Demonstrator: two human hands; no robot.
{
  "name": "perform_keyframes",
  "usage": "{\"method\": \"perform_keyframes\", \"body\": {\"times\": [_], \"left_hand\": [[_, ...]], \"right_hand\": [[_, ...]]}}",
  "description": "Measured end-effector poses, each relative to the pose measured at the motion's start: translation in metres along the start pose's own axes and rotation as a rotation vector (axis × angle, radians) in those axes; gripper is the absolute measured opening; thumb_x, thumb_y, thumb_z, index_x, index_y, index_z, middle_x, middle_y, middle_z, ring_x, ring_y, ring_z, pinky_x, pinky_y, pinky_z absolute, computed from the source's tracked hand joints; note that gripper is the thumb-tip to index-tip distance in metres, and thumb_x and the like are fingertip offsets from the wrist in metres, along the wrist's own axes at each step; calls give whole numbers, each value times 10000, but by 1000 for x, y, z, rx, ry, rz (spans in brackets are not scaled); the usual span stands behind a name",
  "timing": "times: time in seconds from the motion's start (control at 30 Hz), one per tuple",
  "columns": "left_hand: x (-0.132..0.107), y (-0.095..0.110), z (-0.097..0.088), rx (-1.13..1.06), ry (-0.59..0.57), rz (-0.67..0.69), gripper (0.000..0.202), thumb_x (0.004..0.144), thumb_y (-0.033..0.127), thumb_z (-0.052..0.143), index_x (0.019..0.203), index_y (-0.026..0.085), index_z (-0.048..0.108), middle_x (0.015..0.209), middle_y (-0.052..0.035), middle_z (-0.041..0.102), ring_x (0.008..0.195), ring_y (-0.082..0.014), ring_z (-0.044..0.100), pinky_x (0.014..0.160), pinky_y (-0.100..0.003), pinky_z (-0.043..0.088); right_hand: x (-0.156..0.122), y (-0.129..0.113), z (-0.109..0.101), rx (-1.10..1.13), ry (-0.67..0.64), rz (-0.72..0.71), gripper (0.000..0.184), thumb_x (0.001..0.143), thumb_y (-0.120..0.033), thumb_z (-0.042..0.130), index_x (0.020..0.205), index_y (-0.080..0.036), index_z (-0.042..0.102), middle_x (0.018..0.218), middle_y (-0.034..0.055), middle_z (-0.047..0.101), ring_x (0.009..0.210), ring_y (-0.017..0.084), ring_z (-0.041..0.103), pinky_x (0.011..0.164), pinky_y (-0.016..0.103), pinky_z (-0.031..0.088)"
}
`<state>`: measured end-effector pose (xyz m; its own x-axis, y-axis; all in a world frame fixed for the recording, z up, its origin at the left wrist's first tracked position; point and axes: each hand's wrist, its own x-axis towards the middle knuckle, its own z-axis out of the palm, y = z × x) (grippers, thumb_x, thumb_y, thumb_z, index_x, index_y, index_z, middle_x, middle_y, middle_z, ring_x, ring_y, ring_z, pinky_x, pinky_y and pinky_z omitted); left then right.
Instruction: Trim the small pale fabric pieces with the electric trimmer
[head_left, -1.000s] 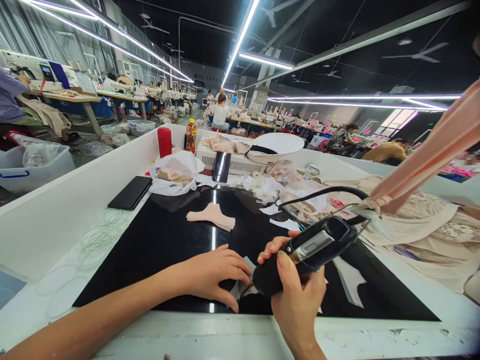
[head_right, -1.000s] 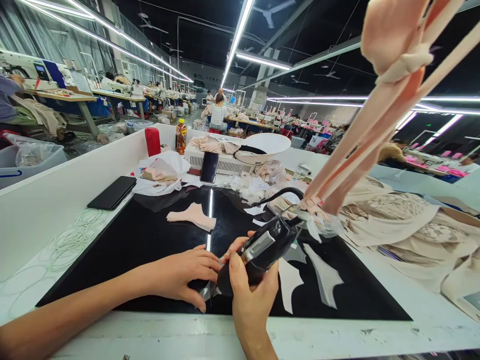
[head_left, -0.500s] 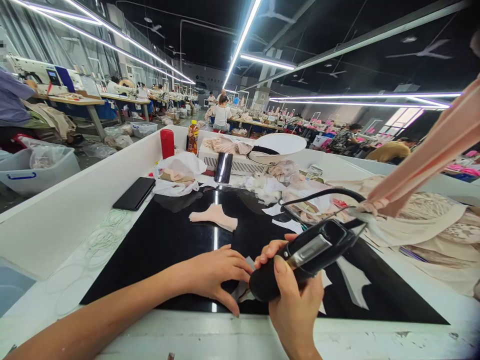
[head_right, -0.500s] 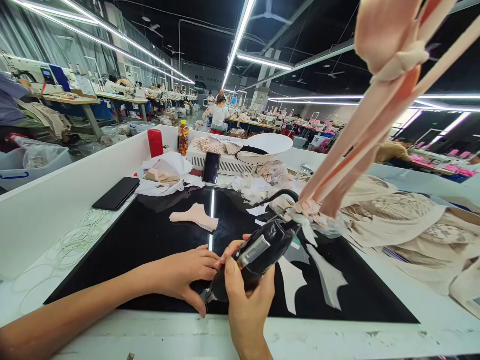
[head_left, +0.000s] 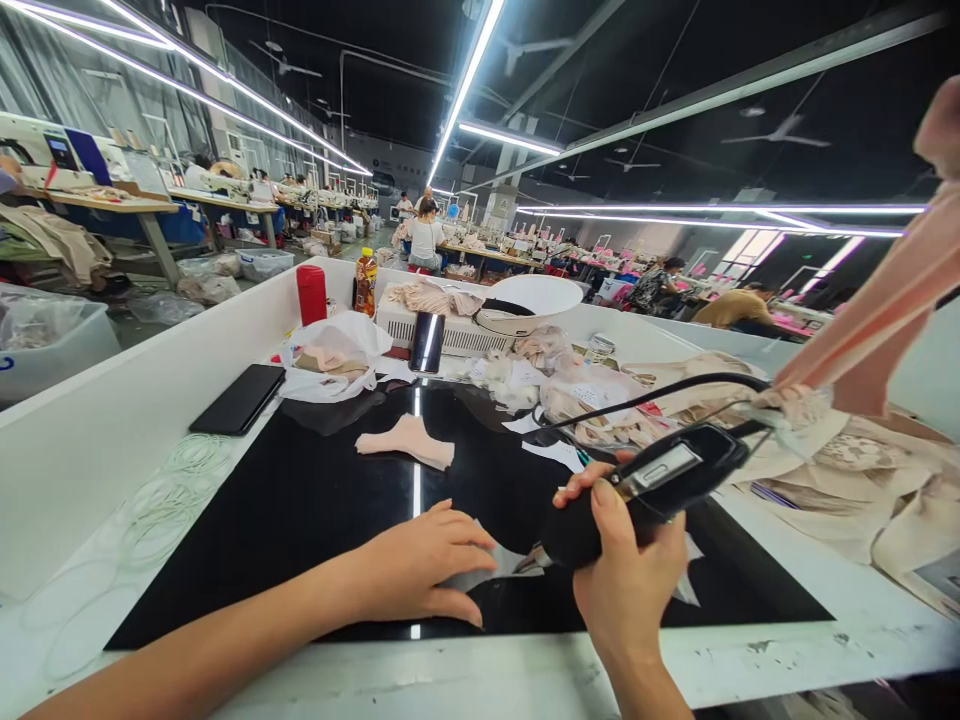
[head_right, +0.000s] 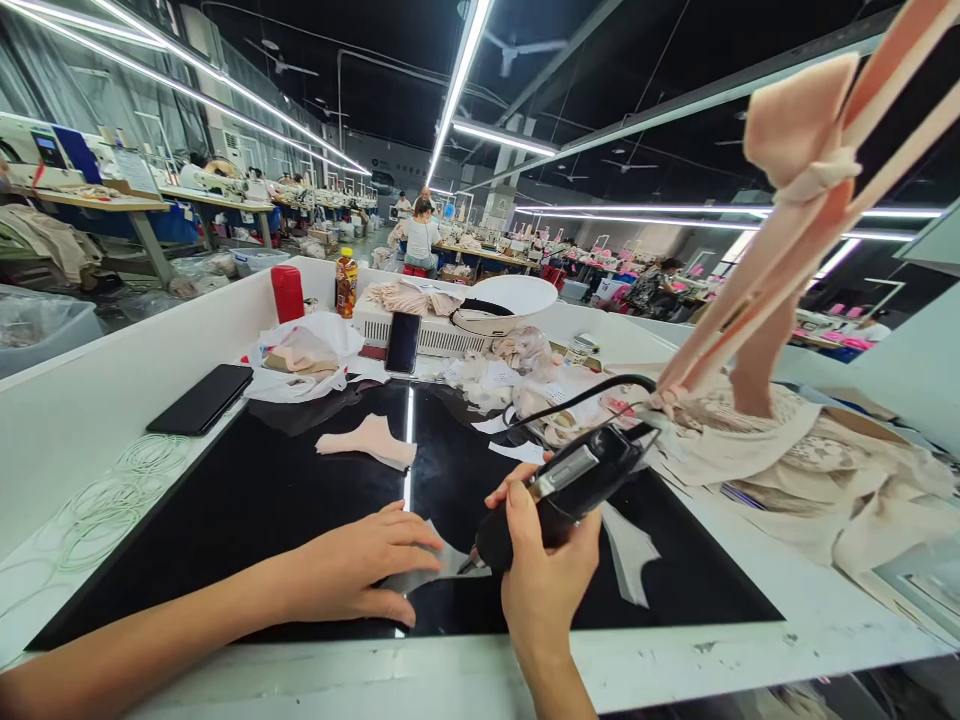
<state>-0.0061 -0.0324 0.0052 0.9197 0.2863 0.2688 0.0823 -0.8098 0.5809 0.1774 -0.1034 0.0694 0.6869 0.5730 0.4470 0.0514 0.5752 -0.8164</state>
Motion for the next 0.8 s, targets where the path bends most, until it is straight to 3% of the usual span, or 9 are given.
{"method": "perform_keyframes", "body": {"times": [0.17, 0.47, 0.8], "left_hand": [[0, -2, 7, 97, -42, -14, 404, 957, 479, 682, 1299, 265, 665, 1369, -112, 623, 1265, -314, 571, 1154, -537, 328], [-2, -4, 8, 83, -34, -25, 379, 938, 453, 716, 1287, 307, 686, 1396, -95, 610, 1292, -316, 556, 1181, -602, 279], [-2, -1, 4, 70, -26, -20, 418, 910, 469, 743, 1300, 330, 679, 1387, -95, 617, 1283, -306, 567, 1191, -571, 262]], "right_hand": [[-4, 8, 0, -24, -12, 25, 351, 827, -323, 807, 1091, -247, 590, 834, -29, 647, 650, 146, 611, 634, 324, 544], [-8, 11, -1, -66, -41, -4, 330, 838, -331, 789, 1087, -246, 590, 829, -34, 658, 638, 140, 624, 626, 319, 548], [-7, 11, 0, -90, -54, 5, 303, 828, -334, 775, 1046, -231, 592, 810, -29, 665, 610, 143, 632, 611, 328, 552]]}}
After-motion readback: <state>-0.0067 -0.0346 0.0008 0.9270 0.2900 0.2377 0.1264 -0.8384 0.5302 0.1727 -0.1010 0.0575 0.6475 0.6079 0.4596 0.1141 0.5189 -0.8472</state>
